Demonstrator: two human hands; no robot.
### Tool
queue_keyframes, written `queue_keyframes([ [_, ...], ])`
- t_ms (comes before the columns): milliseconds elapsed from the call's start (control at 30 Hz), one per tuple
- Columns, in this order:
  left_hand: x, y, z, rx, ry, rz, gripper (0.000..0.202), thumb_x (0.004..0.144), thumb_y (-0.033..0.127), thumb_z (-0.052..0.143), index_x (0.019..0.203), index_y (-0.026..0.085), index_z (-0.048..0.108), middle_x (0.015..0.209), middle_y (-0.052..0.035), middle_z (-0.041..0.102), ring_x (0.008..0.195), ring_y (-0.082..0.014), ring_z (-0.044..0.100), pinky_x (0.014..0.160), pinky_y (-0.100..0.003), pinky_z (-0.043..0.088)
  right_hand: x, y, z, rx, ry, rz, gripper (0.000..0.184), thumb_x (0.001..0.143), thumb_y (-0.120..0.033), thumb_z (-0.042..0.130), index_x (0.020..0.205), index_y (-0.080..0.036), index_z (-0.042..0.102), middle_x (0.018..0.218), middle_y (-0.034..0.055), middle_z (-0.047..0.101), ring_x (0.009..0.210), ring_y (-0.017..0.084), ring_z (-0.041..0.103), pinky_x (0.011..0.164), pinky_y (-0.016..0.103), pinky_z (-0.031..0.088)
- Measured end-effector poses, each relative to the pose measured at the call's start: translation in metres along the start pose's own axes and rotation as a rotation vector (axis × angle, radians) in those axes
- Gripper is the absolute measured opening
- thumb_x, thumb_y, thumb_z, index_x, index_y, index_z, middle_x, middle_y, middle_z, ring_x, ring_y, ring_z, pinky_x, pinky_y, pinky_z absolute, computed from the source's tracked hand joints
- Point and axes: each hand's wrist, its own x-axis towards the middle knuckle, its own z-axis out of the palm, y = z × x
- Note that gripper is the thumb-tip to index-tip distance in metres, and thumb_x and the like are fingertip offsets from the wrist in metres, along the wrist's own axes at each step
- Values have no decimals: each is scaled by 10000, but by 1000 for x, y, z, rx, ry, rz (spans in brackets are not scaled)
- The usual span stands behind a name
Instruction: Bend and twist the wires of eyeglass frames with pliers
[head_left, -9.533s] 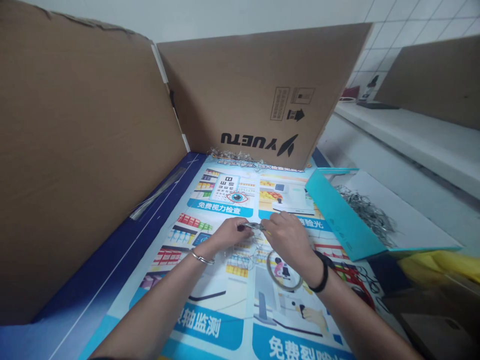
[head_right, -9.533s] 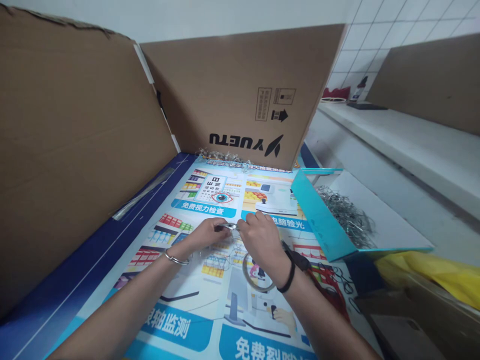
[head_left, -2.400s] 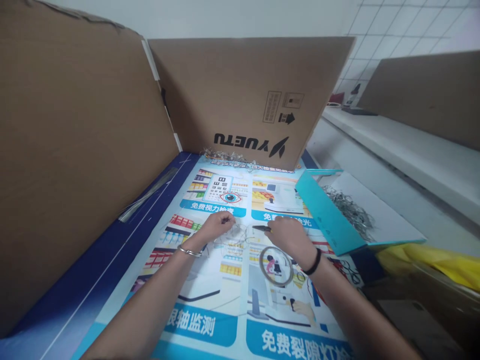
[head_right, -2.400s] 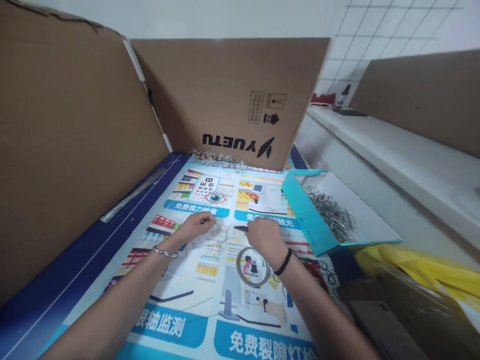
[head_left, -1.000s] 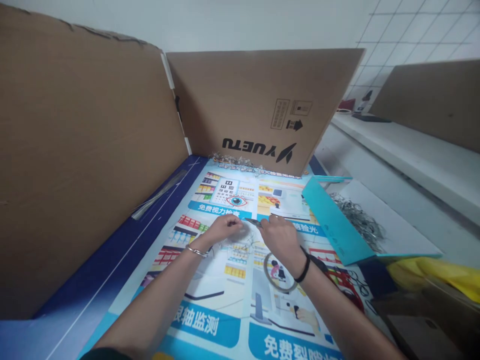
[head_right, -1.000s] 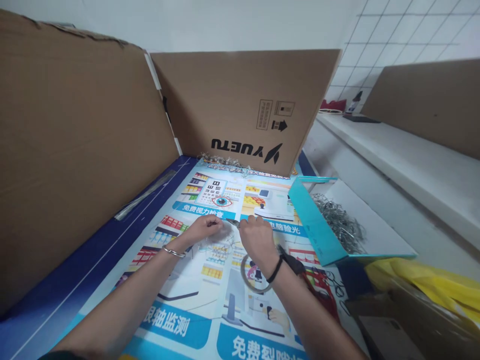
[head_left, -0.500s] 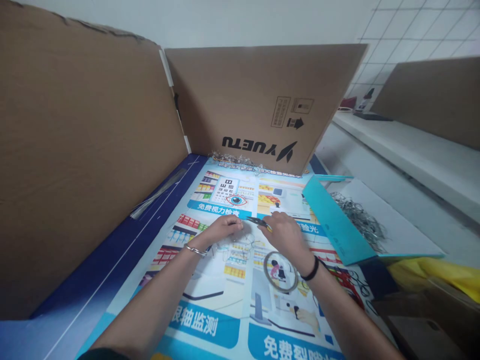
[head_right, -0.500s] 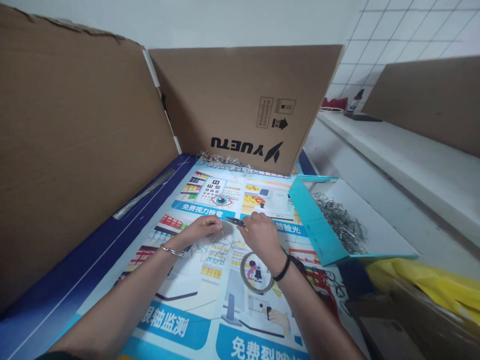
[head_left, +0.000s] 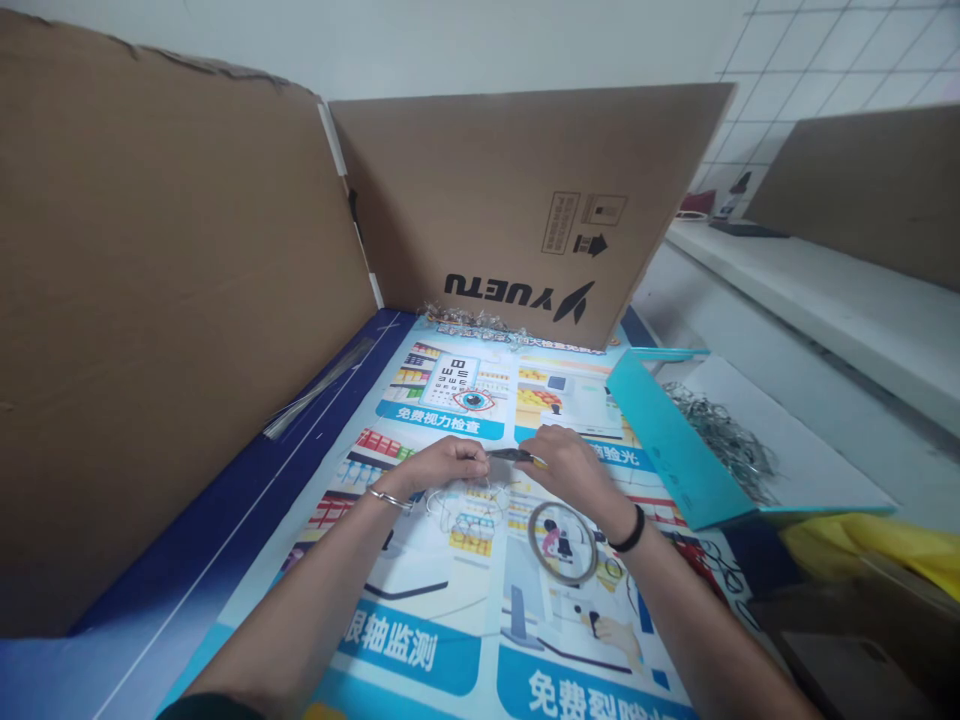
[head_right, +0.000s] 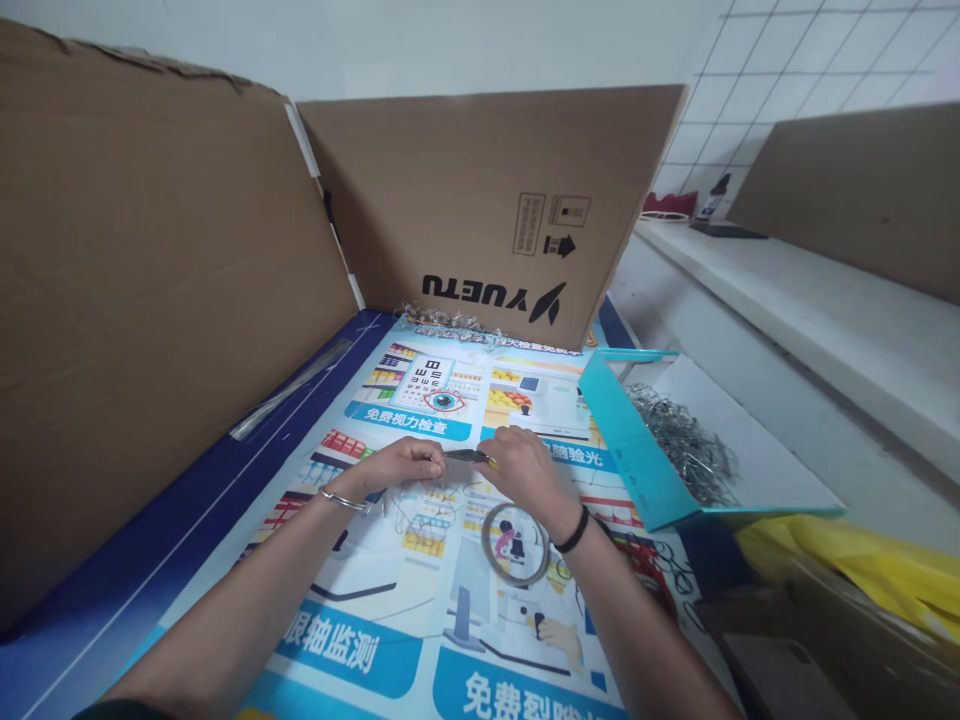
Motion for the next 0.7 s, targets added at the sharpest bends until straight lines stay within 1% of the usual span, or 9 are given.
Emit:
queue_keyframes([
  [67,1,-3,0,13,28,-18,336,768,475,585,761,141,611,628,6,517,579,-101,445,565,-217,366,0,-1,0,-19,7,28,197,838,-379,572,853,-202,658,791,30,591,815,157,512,730,259,325],
  [167,2,-6,0,15,89,-37,359,803,485,534,800,136,617,569,23,485,511,-82,396,499,-202,307,-1,-1,2,-72,48,106,215,855,-382,546,844,-196,653,798,41,599,815,161,512,702,253,317],
  [300,2,-6,1,-21,128,-53,309,809,423,541,918,144,617,600,24,505,500,-74,408,475,-194,298,-3,0,8,-147,119,196,225,859,-385,537,869,-192,652,817,54,602,838,177,506,705,260,302],
  [367,3,-6,2,-27,166,-49,268,797,371,554,940,150,605,657,12,538,526,-77,443,485,-193,322,-4,0,10,-170,132,192,221,857,-385,538,867,-195,651,821,55,601,835,179,499,700,263,292],
  [433,5,-7,3,-32,216,-43,232,780,334,566,923,152,584,682,11,552,548,-82,477,497,-192,343,-5,-2,10,-188,135,170,218,861,-380,531,859,-197,649,814,57,597,826,179,491,697,267,281],
  [600,9,-11,6,-18,308,-29,163,773,306,566,854,172,520,608,45,541,504,-87,498,485,-192,342,-5,-6,8,-233,146,117,199,868,-360,517,854,-200,636,799,61,576,802,185,463,686,285,251],
  [700,10,-11,6,82,361,-32,128,788,301,543,780,179,506,587,47,530,498,-96,481,493,-208,341,-4,-7,9,-258,163,106,173,863,-349,525,870,-209,626,808,58,567,808,195,450,687,296,240],
])
